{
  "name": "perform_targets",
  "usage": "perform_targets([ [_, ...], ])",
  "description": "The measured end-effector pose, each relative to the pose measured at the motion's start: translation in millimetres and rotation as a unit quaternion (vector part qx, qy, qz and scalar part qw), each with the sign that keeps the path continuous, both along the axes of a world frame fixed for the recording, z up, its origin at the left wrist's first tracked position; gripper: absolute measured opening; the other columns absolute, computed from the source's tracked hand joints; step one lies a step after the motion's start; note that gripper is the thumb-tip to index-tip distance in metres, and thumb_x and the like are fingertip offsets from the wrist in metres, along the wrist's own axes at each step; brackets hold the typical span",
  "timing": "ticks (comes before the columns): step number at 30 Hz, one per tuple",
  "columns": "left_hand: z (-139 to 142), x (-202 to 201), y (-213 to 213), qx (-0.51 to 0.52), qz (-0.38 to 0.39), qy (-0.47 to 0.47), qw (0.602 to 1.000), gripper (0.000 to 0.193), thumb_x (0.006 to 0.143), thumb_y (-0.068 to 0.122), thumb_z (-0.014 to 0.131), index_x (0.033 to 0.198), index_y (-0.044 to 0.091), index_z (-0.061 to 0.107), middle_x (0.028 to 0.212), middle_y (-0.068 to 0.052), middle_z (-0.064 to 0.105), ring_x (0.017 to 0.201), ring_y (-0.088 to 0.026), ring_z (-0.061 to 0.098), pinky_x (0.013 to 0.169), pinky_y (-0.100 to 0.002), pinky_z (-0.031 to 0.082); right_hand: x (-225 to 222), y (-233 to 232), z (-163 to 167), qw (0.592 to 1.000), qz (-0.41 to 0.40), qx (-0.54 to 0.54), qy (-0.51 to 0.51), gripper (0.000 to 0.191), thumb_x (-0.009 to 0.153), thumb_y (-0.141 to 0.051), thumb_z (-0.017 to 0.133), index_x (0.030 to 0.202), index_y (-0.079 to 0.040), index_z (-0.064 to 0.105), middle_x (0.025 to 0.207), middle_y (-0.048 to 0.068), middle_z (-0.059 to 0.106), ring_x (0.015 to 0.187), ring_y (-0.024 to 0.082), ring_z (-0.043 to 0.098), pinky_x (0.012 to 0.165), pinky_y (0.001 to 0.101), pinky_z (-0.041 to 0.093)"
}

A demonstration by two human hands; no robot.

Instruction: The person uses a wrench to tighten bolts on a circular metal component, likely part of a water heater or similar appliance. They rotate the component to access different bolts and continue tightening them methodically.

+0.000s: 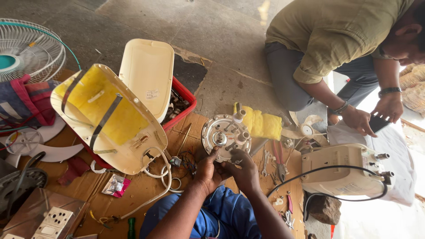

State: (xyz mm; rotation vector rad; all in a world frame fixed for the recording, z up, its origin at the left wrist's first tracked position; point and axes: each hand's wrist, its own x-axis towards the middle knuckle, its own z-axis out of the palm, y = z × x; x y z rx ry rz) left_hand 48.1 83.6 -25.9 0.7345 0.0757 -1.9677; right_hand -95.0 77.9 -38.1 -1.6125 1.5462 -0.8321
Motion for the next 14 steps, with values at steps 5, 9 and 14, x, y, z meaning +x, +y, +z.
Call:
perform_targets([
  [5,0,2,-1,-0.015,-0.001,0.001,1.0,0.054,0.098,0.051,0.058,0.124,0.004,0.066,0.105,-0.016,0.072,0.086,-0.026,0.07,0.085,-0.047,0.061,-18,-4,14,0.991,0.112,0.051,-0.058,0.047,0.084,-0.015,0.076,0.13,-0.012,0.066,0.146,0.004,0.057,0.132,0.021,0.058,0.108,0.0368,0.049],
  [9,-2,1,0,-0.017,0.002,0.009,1.0,0.057,0.099,0.051,0.059,0.127,0.001,0.065,0.108,-0.018,0.071,0.091,-0.027,0.07,0.088,-0.048,0.062,-6,-5,9,0.998,0.014,0.05,-0.027,0.054,0.076,-0.016,0.087,0.124,-0.009,0.062,0.134,0.007,0.065,0.125,0.023,0.064,0.103,0.037,0.055],
  [14,-3,3,-2,-0.019,0.004,-0.002,1.0,0.058,0.096,0.05,0.058,0.132,0.004,0.06,0.112,-0.019,0.071,0.097,-0.03,0.072,0.09,-0.05,0.063,-26,-17,3,0.984,0.169,-0.017,0.058,0.042,0.089,-0.019,0.077,0.13,-0.016,0.07,0.152,0.011,0.061,0.136,0.027,0.064,0.107,0.0401,0.056],
])
